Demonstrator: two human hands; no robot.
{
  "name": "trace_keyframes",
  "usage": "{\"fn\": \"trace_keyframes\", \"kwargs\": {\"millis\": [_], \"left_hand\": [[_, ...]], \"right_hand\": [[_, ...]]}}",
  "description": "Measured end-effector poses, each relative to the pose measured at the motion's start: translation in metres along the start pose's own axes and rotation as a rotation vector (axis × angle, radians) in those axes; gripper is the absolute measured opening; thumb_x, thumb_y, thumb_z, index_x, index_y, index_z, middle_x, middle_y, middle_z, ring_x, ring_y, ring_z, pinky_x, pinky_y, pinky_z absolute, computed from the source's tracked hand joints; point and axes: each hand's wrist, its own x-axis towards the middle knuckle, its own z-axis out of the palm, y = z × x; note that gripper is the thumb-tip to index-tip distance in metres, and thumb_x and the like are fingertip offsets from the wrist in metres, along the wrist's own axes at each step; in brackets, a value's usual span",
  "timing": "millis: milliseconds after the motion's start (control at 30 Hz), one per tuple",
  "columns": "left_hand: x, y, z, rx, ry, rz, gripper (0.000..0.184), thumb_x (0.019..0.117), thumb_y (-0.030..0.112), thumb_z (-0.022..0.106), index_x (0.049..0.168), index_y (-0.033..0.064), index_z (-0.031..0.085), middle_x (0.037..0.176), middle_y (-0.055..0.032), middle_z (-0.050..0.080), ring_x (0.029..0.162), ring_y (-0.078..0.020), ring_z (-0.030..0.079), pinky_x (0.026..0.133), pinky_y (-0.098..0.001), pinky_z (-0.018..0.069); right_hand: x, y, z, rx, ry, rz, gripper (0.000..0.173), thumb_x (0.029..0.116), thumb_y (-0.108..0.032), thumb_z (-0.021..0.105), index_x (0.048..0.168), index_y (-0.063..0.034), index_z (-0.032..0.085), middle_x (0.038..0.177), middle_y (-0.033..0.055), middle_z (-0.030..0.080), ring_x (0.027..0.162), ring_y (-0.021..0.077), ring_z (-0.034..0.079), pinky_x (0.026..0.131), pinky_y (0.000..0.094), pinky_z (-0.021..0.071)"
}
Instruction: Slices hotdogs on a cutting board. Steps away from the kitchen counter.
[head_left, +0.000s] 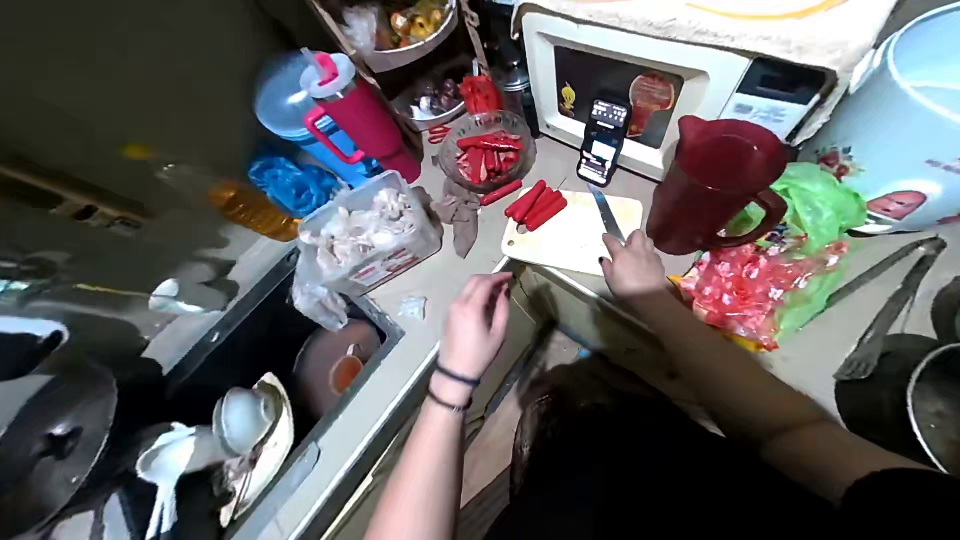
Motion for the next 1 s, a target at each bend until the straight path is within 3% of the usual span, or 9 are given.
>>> {"fn": "trace_keyframes", "kwargs": {"millis": [133,333,500,600,667,800,867,933,1000], "left_hand": [[0.068,-0.059,0.054,0.050,-0.268,-0.140,0.033,0.1023,0.009,0.055,0.133,0.0005,0.065,0.138,-0.0211,0.061,0.125,-0.0389,0.060,0.106,-0.0539,0.0489],[0.183,-0.098,0.109,0.181,-0.388,-0.118,0.043,0.1046,0.025,0.054,0.140,0.0017,0.060,0.142,-0.0251,0.056,0.133,-0.0439,0.053,0.107,-0.0596,0.0450],[0.228,-0.099,0.118,0.230,-0.547,-0.156,0.044,0.1028,0.033,0.058,0.130,-0.0015,0.064,0.137,-0.0248,0.059,0.128,-0.0428,0.058,0.100,-0.0626,0.0496],[0.232,-0.092,0.113,0.255,-0.559,-0.147,0.044,0.1009,0.032,0.062,0.126,-0.0047,0.065,0.133,-0.0265,0.062,0.126,-0.0433,0.059,0.100,-0.0607,0.0501],[0.230,-0.084,0.108,0.249,-0.533,-0.125,0.044,0.1004,0.032,0.062,0.123,-0.0057,0.066,0.129,-0.0275,0.063,0.124,-0.0435,0.060,0.100,-0.0590,0.0496],[0.220,-0.063,0.103,-0.030,-0.678,-0.029,0.039,0.1029,0.029,0.061,0.120,-0.0058,0.066,0.119,-0.0270,0.067,0.117,-0.0414,0.064,0.103,-0.0586,0.0479],[0.212,-0.053,0.121,-0.224,-0.782,-0.030,0.035,0.1020,0.025,0.062,0.117,-0.0053,0.069,0.109,-0.0239,0.071,0.103,-0.0359,0.070,0.097,-0.0543,0.0535],[0.202,-0.052,0.149,-0.324,-0.819,-0.027,0.034,0.1019,0.027,0.063,0.110,-0.0048,0.071,0.103,-0.0213,0.073,0.096,-0.0327,0.072,0.093,-0.0521,0.0558],[0.196,-0.053,0.168,-0.304,-0.766,0.018,0.036,0.1012,0.028,0.064,0.109,-0.0054,0.072,0.103,-0.0219,0.073,0.101,-0.0346,0.071,0.097,-0.0532,0.0530]], "right_hand": [[0.007,-0.004,0.006,-0.052,-0.084,0.121,0.048,0.1025,-0.021,0.063,0.150,-0.0170,0.055,0.140,0.0337,0.050,0.118,0.0523,0.059,0.086,0.0663,0.0531],[-0.015,-0.016,-0.004,0.016,-0.180,0.314,0.060,0.1001,-0.003,0.057,0.157,-0.0155,0.044,0.143,0.0277,0.052,0.116,0.0479,0.063,0.092,0.0630,0.0544],[-0.037,-0.034,-0.004,0.111,-0.215,0.444,0.050,0.1046,-0.017,0.050,0.154,-0.0154,0.046,0.143,0.0249,0.053,0.114,0.0402,0.065,0.096,0.0570,0.0544],[-0.043,-0.044,0.002,0.144,-0.195,0.489,0.036,0.1086,-0.021,0.048,0.141,-0.0051,0.051,0.114,0.0227,0.067,0.103,0.0388,0.069,0.091,0.0572,0.0542],[-0.042,-0.051,0.002,0.143,-0.271,0.517,0.035,0.1100,-0.022,0.046,0.137,-0.0005,0.048,0.105,0.0231,0.068,0.101,0.0397,0.069,0.091,0.0570,0.0538],[-0.044,-0.062,0.006,0.215,-0.266,0.572,0.029,0.1088,-0.025,0.047,0.125,-0.0015,0.054,0.091,0.0174,0.064,0.088,0.0351,0.068,0.080,0.0552,0.0539],[-0.044,-0.067,0.011,0.239,-0.183,0.606,0.027,0.1102,-0.025,0.046,0.119,-0.0020,0.057,0.083,0.0153,0.063,0.080,0.0328,0.067,0.074,0.0535,0.0542],[-0.042,-0.071,0.015,0.240,-0.143,0.635,0.024,0.1104,-0.022,0.045,0.120,-0.0028,0.056,0.080,0.0149,0.063,0.075,0.0320,0.068,0.070,0.0522,0.0554],[-0.036,-0.076,0.016,0.232,-0.139,0.667,0.025,0.1101,-0.022,0.046,0.124,-0.0035,0.054,0.081,0.0162,0.064,0.074,0.0333,0.069,0.068,0.0532,0.0565]]}}
